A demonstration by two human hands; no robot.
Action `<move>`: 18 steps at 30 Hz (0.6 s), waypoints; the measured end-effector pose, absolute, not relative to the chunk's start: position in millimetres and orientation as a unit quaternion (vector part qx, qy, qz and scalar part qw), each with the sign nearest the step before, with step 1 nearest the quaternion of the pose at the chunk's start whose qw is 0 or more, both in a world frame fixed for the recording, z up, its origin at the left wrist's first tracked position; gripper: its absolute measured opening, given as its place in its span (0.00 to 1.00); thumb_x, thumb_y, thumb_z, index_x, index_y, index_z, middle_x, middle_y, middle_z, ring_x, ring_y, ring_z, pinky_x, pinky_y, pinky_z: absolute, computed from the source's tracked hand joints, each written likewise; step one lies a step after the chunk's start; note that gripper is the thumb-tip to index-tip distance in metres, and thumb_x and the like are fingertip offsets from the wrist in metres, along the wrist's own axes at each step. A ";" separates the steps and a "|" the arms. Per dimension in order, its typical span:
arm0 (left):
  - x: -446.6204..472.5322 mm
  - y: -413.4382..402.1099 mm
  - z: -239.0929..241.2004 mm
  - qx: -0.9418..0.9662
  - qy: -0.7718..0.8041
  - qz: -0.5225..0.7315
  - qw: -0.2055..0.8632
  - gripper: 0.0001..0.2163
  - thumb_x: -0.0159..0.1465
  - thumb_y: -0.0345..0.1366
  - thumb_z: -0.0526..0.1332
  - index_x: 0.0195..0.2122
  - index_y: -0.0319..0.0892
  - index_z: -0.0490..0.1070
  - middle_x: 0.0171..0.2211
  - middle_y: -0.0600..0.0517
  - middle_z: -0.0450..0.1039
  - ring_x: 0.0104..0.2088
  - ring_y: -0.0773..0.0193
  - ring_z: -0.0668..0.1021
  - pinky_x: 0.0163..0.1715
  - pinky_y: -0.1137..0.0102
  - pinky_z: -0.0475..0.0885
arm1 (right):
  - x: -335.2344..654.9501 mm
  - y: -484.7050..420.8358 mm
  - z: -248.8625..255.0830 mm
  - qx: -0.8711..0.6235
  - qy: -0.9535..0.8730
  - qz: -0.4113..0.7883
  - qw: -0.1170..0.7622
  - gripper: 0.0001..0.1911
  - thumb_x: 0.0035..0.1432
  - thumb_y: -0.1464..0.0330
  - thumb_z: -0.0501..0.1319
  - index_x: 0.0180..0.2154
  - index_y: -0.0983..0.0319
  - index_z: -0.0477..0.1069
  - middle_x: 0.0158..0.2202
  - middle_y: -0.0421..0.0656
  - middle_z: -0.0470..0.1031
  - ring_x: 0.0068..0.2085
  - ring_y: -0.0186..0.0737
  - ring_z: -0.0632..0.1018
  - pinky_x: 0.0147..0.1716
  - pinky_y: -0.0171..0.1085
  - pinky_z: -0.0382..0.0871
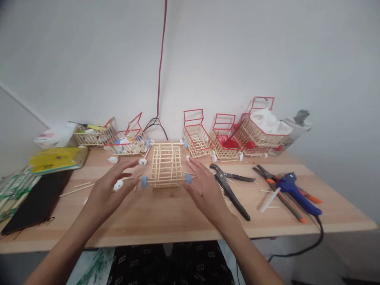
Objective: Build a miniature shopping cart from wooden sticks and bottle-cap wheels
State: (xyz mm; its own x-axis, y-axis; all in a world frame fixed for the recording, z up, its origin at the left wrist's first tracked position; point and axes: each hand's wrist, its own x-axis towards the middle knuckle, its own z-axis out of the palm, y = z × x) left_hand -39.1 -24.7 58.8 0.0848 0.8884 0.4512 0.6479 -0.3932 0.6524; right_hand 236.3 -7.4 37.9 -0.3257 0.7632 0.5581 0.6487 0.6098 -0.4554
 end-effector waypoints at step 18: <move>4.1 -28.2 73.9 0.825 0.528 0.127 -0.154 0.17 0.64 0.36 0.60 0.54 0.39 0.71 0.56 0.45 0.70 0.59 0.41 0.67 0.56 0.48 0.67 | 205.2 -8.4 50.3 -0.401 -0.889 -0.089 0.204 0.24 0.66 0.62 0.52 0.59 0.65 0.66 0.62 0.48 0.65 0.66 0.48 0.60 0.62 0.51 0.57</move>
State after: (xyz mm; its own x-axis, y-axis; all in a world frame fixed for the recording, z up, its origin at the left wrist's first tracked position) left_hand 4.1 -28.2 73.9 0.4102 0.8327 0.3719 0.9108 -0.3951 -0.1197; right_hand 205.2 -8.4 50.3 -0.5960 0.6759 0.4335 0.7483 0.6633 -0.0056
